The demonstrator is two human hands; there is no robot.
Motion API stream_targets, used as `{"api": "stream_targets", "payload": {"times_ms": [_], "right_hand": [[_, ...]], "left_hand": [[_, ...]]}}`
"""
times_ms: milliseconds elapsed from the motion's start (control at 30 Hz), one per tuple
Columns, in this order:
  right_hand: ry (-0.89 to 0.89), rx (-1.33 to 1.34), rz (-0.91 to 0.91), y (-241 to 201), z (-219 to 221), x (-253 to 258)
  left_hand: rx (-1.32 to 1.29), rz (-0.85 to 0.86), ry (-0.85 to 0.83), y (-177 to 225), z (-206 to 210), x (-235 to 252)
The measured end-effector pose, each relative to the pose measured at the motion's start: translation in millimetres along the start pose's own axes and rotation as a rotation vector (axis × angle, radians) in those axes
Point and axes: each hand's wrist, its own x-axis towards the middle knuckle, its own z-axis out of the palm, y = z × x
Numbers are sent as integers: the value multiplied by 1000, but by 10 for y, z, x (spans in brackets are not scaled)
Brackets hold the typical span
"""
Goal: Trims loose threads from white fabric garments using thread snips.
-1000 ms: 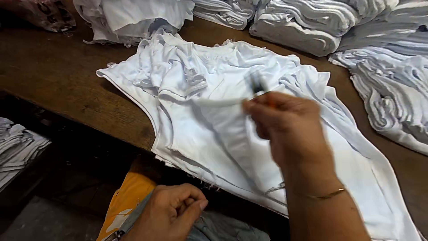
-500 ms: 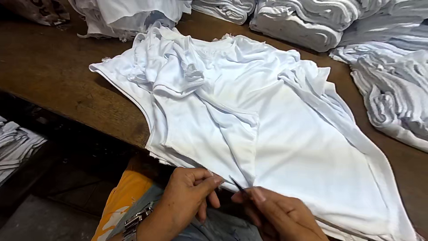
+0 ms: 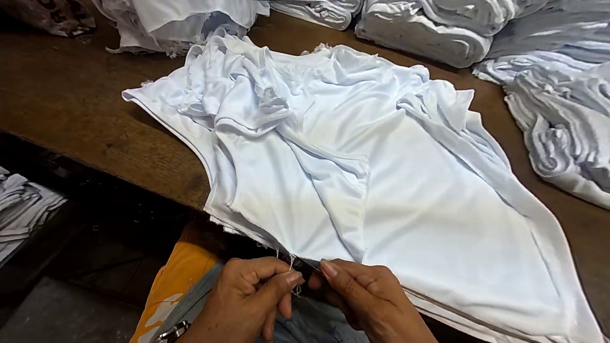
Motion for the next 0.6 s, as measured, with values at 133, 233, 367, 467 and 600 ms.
{"api": "stream_targets", "payload": {"times_ms": [133,233,367,467,600], "right_hand": [[17,12,15,-10,47,33],[10,22,19,-23,54,46],[24,-10,-6,0,69,61],[58,-89,-31,30,114,79],[67,-20,-68,24,89,49]], "left_hand": [[-12,-11,-4,-22,-7,6],[-19,-15,-6,-15,-6,9],[-26,-24,-2,-12,-2,4],[-22,-31,-1,-19,2,0],[24,-4,-45,-23,8,-14]]}}
